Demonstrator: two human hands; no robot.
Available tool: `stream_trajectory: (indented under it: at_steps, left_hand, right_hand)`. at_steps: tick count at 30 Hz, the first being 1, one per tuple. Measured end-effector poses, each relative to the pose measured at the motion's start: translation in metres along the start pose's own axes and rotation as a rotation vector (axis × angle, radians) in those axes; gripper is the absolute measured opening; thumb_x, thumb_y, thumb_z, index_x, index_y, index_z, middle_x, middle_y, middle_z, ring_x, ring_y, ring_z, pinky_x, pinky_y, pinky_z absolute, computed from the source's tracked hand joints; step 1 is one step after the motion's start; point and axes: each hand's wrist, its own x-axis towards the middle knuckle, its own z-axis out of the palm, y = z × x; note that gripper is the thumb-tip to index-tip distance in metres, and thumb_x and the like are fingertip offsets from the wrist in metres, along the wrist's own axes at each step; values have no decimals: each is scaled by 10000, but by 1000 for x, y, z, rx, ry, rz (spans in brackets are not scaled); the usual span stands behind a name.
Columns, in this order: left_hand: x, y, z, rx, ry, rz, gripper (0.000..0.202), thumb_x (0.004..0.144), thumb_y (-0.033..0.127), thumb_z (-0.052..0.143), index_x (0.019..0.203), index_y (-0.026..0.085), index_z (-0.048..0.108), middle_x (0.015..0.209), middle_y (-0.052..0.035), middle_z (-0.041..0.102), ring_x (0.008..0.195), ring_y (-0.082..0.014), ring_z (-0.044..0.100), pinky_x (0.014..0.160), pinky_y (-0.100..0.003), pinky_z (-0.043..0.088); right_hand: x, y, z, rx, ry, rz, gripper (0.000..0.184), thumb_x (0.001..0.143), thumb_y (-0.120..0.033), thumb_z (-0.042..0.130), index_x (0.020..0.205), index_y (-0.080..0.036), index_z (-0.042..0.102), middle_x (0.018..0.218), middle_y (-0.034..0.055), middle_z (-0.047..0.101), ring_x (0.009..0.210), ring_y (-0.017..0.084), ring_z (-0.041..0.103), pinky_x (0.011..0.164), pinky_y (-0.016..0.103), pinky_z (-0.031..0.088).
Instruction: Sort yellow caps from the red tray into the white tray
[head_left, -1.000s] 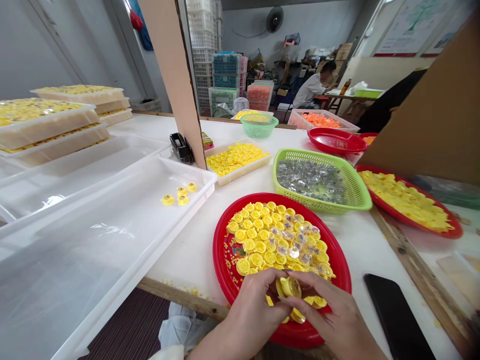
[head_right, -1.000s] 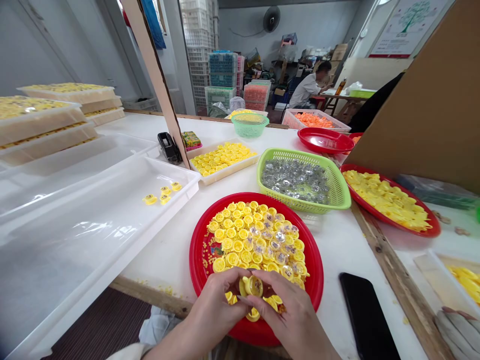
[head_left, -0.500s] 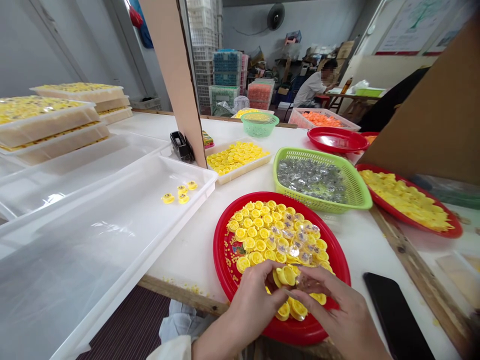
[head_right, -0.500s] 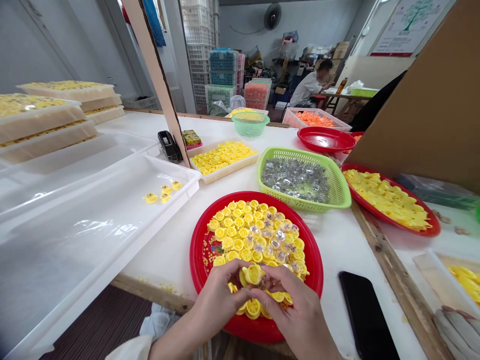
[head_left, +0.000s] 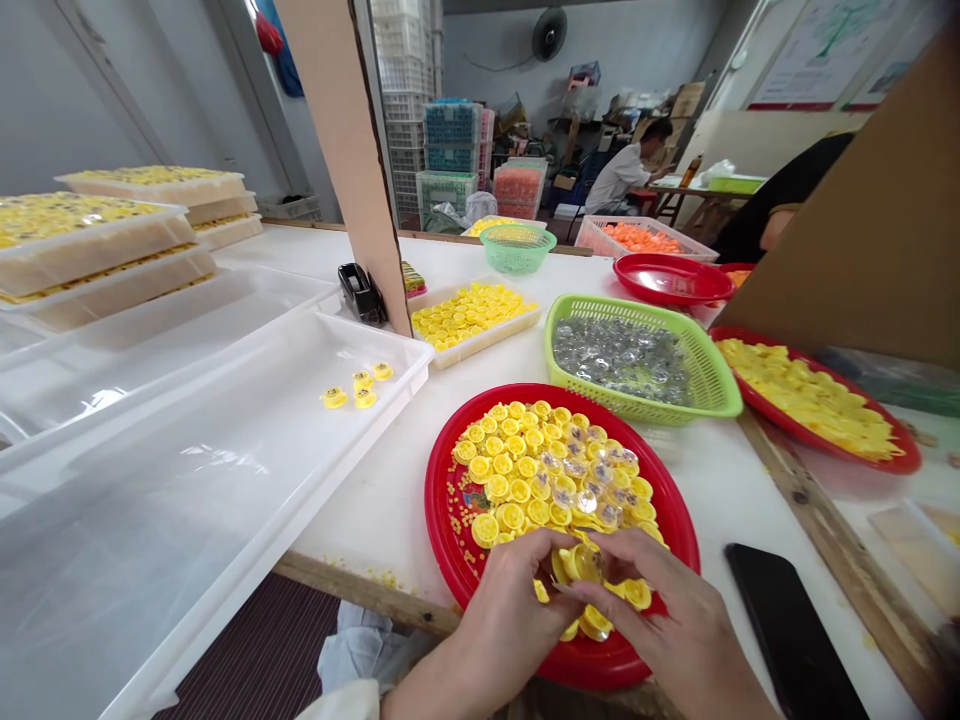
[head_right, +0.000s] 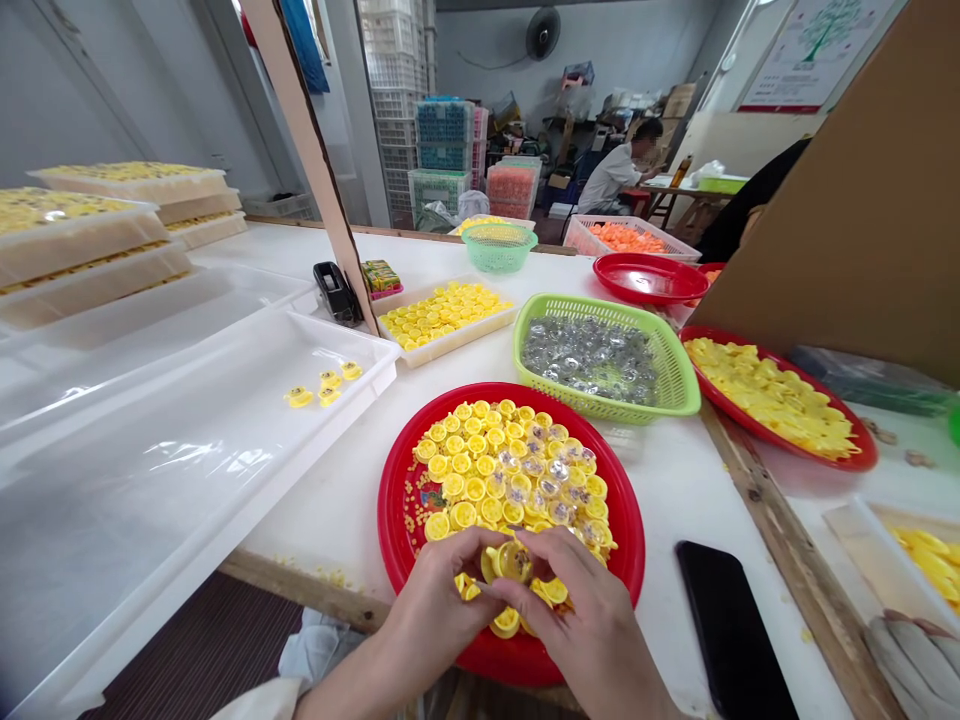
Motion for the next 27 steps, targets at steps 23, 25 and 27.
stream_trajectory:
  at_steps: [23, 25, 27]
  left_hand:
    - [-6, -2, 0, -318, 11, 59, 278, 961, 444, 476, 974, 184, 574, 926, -38, 628, 870, -159, 569, 814, -271, 448]
    - [-8, -6, 0, -285, 32, 46, 291, 966, 456, 460, 1070, 201, 553, 994, -48, 620, 913, -168, 560, 843, -287, 449]
    - [-10, -12, 1, -255, 25, 53, 327, 966, 471, 449, 1161, 218, 517, 1077, -63, 611, 994, -190, 551, 907, -320, 441]
  right_hand:
    - [-16, -3, 15, 149, 15, 137, 459, 857, -344, 646, 1299, -275, 542, 1047, 62, 692, 914, 205, 696, 746, 270, 601]
    - [-20, -11, 20, 347, 20, 377, 529, 891, -436, 578, 1377, -270, 452, 1112, 76, 667, 996, 211, 674, 750, 271, 596]
    - [-25, -20, 29, 469, 75, 556, 498, 922, -487, 512, 1368, -272, 455, 1158, 82, 657, 1067, 218, 650, 803, 285, 585]
